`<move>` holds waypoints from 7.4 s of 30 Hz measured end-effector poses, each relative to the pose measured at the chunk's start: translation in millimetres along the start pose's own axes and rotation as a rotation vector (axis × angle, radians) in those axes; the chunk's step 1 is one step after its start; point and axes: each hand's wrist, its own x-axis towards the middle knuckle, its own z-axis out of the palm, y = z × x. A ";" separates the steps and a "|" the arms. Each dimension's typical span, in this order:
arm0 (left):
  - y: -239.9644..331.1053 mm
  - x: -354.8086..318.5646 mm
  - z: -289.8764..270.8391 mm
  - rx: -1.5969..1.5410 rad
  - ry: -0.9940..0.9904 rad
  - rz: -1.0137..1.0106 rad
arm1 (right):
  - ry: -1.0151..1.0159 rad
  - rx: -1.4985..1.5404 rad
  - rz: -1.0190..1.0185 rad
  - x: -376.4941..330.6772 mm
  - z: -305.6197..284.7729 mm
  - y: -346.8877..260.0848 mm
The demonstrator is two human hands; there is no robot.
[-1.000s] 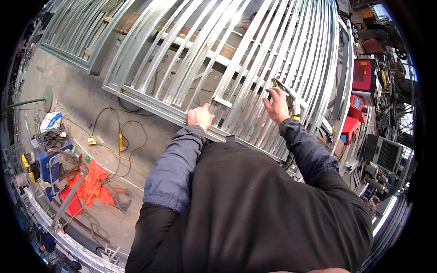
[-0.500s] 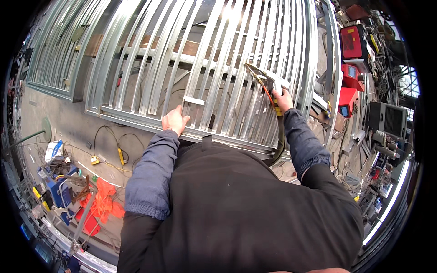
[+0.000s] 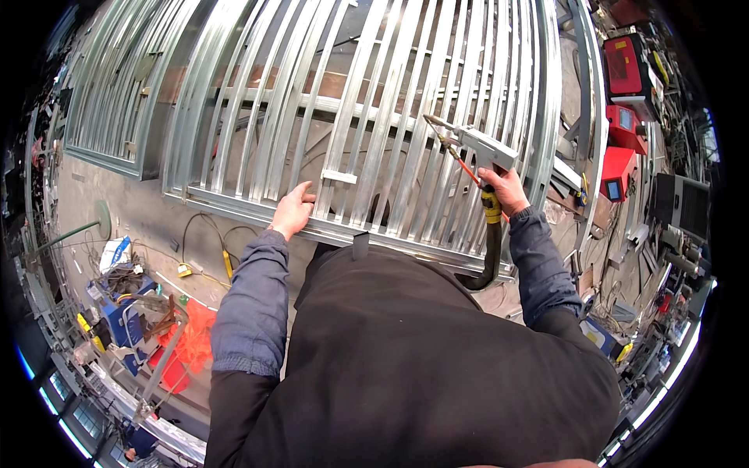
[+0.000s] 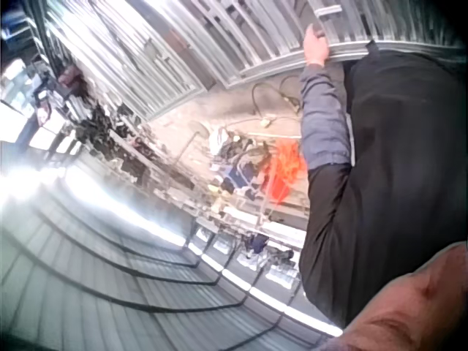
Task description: The person welds small metal brackets onto a large metal frame structure using a handheld welding tool. The person repeatedly positions brackets and applies welds at multiple points along the frame.
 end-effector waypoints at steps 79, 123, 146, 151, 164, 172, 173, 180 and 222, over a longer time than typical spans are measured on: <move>-8.5 -88.1 15.9 0.286 0.572 0.154 | -0.823 -0.748 0.123 1.0 204.9 -84.3; -5.8 -112.8 46.0 0.602 0.346 0.110 | -0.826 -0.524 0.092 26.6 221.9 -40.6; -4.1 -115.0 47.4 0.632 0.314 0.087 | -0.803 -0.630 -0.032 17.2 221.1 -43.1; 2.1 -115.7 44.6 0.638 0.288 0.064 | -0.798 -0.575 -0.080 13.0 221.2 -36.9; 7.3 -117.7 44.0 0.652 0.273 0.069 | -0.422 0.004 0.241 41.0 109.4 -63.3; 15.1 -108.9 27.1 0.608 0.322 0.129 | -0.197 0.374 0.239 91.3 9.9 -3.1; 14.7 -105.6 23.5 0.587 0.331 0.129 | -0.178 0.379 0.253 92.4 3.3 4.0; 5.7 -51.4 -8.6 0.556 0.393 0.210 | 0.130 -0.038 0.185 99.3 -8.3 40.3; -51.8 8.2 -78.5 0.455 -0.056 0.549 | -0.018 -1.014 -0.843 -6.9 367.1 -90.3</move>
